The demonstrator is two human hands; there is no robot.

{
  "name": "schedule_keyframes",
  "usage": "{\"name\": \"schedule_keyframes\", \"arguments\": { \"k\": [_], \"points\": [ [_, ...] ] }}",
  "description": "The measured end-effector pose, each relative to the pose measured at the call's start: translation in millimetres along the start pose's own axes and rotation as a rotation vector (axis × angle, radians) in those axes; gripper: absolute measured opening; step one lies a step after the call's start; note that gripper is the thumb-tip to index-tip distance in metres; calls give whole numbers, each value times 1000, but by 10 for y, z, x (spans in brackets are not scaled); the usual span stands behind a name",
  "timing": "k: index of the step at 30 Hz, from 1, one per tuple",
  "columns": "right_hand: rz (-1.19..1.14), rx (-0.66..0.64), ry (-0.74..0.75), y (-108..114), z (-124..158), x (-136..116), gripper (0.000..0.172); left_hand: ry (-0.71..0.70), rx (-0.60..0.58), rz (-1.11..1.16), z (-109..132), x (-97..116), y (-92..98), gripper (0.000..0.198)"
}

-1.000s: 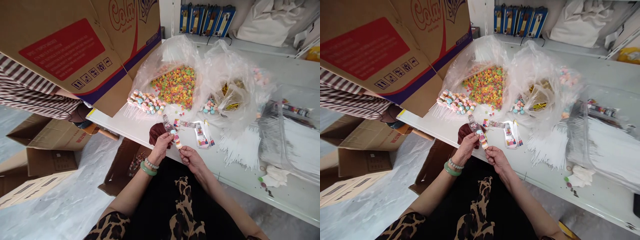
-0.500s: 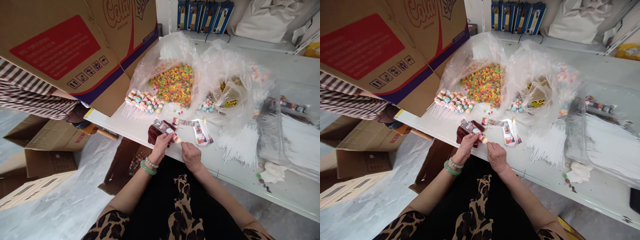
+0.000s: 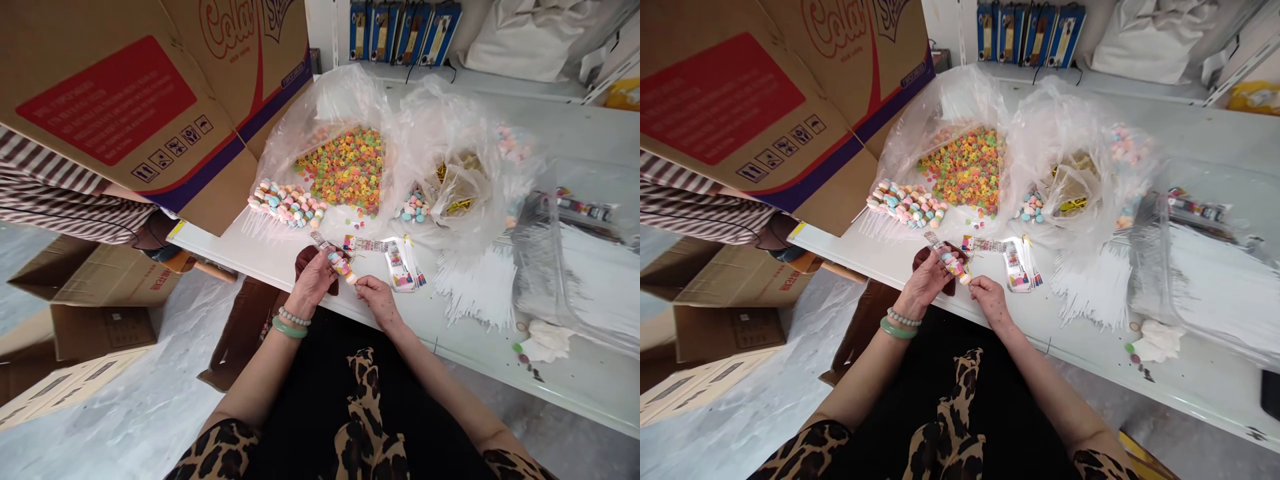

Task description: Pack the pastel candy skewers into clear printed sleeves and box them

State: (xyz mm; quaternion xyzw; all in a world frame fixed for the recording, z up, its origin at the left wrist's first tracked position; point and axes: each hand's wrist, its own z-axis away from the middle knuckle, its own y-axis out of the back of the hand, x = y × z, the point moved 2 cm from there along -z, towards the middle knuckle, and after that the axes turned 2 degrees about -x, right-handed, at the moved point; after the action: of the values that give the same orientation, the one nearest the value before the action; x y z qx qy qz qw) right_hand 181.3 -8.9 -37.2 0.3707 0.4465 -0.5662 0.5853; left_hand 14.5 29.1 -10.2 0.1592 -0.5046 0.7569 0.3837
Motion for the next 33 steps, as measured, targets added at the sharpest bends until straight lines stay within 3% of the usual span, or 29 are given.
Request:
{"name": "schedule_keyframes", "arguments": {
  "k": [6,8,10,12,14,21,29,33],
  "points": [
    [297,87,159,-34,15,-75,12,-87,21,0,12,-295,-188,38],
    [189,85,127,-90,7,-87,13,-73,28,25,34,-428,-220,40],
    [-40,33,-7,-153,-16,-70,17,-66,40,34,58,-527,-235,40],
    [-244,-25,-157,-200,-37,-39,21,-75,48,18,79,-576,-239,40],
    [-301,-46,-199,-202,-46,-15,22,-67,43,-16,90,-576,-232,40],
    [209,32,23,-49,16,73,12,-77,91,-23,58,-357,-131,43],
    [388,113,283,-122,36,-58,18,-11,59,-4,143,-544,-238,41],
    [542,91,368,-39,94,-50,22,55,120,-174,148,-524,-109,38]
  ]
}}
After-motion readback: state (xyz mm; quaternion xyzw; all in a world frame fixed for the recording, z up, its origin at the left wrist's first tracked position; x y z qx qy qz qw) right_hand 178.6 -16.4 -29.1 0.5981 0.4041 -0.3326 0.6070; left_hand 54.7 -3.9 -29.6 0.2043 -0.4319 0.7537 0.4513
